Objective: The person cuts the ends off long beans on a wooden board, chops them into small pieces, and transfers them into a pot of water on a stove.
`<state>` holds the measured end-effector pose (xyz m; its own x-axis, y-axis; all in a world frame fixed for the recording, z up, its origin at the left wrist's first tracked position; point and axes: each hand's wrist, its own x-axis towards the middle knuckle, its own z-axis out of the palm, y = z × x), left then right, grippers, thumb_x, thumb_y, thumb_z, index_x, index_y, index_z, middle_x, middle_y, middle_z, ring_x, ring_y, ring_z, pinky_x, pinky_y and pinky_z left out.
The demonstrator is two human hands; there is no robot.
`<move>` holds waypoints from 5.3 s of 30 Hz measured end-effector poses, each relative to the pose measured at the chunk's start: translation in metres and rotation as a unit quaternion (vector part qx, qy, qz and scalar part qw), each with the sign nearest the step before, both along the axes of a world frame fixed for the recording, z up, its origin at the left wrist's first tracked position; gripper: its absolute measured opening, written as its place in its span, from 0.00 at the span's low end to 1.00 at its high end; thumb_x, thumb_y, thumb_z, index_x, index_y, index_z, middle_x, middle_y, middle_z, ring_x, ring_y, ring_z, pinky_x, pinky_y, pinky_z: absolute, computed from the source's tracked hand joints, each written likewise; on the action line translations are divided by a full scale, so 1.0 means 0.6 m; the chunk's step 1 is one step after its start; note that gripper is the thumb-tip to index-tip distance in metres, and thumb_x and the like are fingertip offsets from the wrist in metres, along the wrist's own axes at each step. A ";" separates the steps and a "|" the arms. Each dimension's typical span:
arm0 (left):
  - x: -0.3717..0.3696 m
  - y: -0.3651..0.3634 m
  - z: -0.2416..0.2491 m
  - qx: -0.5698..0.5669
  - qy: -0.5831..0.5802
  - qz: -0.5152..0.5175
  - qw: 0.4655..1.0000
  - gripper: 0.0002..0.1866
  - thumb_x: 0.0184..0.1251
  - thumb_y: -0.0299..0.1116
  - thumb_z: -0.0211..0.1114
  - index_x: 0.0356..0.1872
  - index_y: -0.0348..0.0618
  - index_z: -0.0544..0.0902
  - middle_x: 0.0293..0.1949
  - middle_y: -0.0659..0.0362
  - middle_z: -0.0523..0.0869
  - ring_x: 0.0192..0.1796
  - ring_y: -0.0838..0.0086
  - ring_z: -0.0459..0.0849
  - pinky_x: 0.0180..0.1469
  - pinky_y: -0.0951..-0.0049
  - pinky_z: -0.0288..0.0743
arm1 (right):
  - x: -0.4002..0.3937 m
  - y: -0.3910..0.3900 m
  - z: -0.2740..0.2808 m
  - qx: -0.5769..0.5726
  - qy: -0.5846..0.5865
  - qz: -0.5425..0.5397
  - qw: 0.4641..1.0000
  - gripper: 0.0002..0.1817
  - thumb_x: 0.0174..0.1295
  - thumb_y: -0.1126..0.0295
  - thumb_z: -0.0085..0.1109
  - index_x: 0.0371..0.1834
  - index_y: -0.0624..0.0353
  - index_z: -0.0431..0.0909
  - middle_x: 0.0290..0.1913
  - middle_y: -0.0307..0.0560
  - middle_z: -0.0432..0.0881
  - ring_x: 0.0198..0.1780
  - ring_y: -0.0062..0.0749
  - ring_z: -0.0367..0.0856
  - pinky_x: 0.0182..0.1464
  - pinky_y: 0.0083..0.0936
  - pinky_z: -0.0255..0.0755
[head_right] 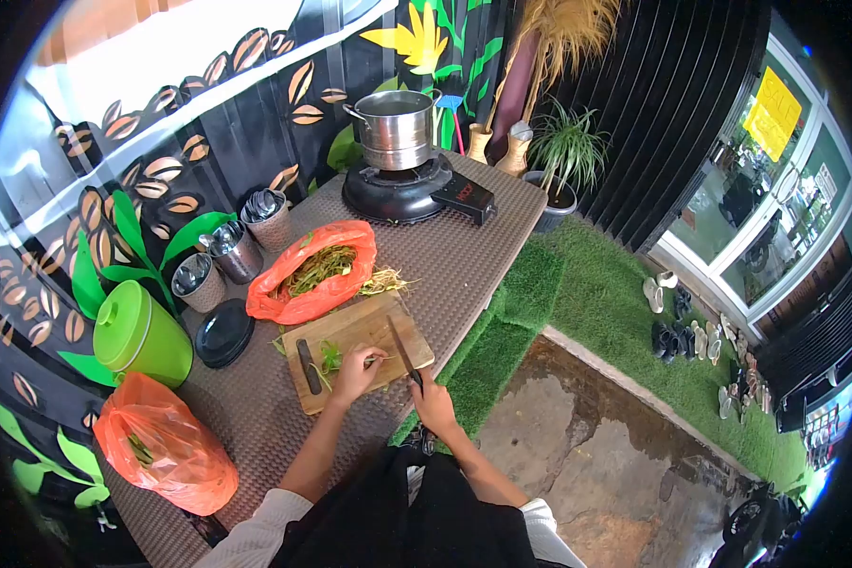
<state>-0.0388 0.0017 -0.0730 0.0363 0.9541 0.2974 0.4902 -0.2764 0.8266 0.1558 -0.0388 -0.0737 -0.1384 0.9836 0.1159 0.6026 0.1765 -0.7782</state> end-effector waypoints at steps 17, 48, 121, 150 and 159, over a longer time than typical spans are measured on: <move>0.038 -0.017 -0.010 0.068 0.134 0.131 0.980 0.06 0.55 0.35 0.68 0.32 0.50 0.87 0.33 0.61 0.83 0.43 0.64 0.74 0.48 0.64 0.63 | -0.021 0.003 0.081 -0.075 -0.193 0.063 0.976 0.14 0.68 0.64 0.45 0.45 0.66 0.61 0.28 0.69 0.80 0.32 0.65 0.80 0.35 0.55 0.74; 0.031 -0.017 -0.008 0.062 0.134 0.123 0.981 0.06 0.56 0.36 0.67 0.32 0.48 0.87 0.34 0.62 0.84 0.43 0.65 0.75 0.48 0.65 0.63 | -0.053 0.045 0.033 -0.093 -0.153 0.041 0.983 0.16 0.69 0.63 0.43 0.47 0.66 0.60 0.31 0.73 0.78 0.35 0.69 0.79 0.36 0.55 0.74; 0.024 -0.019 -0.017 0.049 0.019 0.138 0.989 0.08 0.55 0.31 0.66 0.33 0.42 0.77 0.31 0.56 0.81 0.41 0.59 0.77 0.47 0.60 0.66 | -0.091 0.014 0.026 -0.056 -0.205 0.022 0.977 0.17 0.69 0.63 0.44 0.49 0.67 0.61 0.30 0.68 0.81 0.34 0.62 0.82 0.34 0.51 0.76; 0.003 -0.005 -0.015 0.045 0.122 0.092 0.987 0.06 0.51 0.35 0.70 0.29 0.47 0.87 0.35 0.59 0.85 0.45 0.63 0.75 0.55 0.63 0.63 | -0.060 0.035 0.048 -0.094 -0.197 0.041 0.975 0.16 0.69 0.64 0.44 0.50 0.66 0.60 0.30 0.68 0.80 0.34 0.64 0.81 0.36 0.53 0.75; 0.010 -0.013 -0.014 0.073 0.103 0.114 0.986 0.06 0.53 0.34 0.69 0.30 0.46 0.86 0.33 0.58 0.83 0.43 0.62 0.74 0.54 0.63 0.63 | -0.082 0.059 0.026 -0.099 -0.212 0.037 0.972 0.19 0.69 0.62 0.44 0.53 0.67 0.59 0.31 0.67 0.81 0.35 0.61 0.82 0.35 0.51 0.76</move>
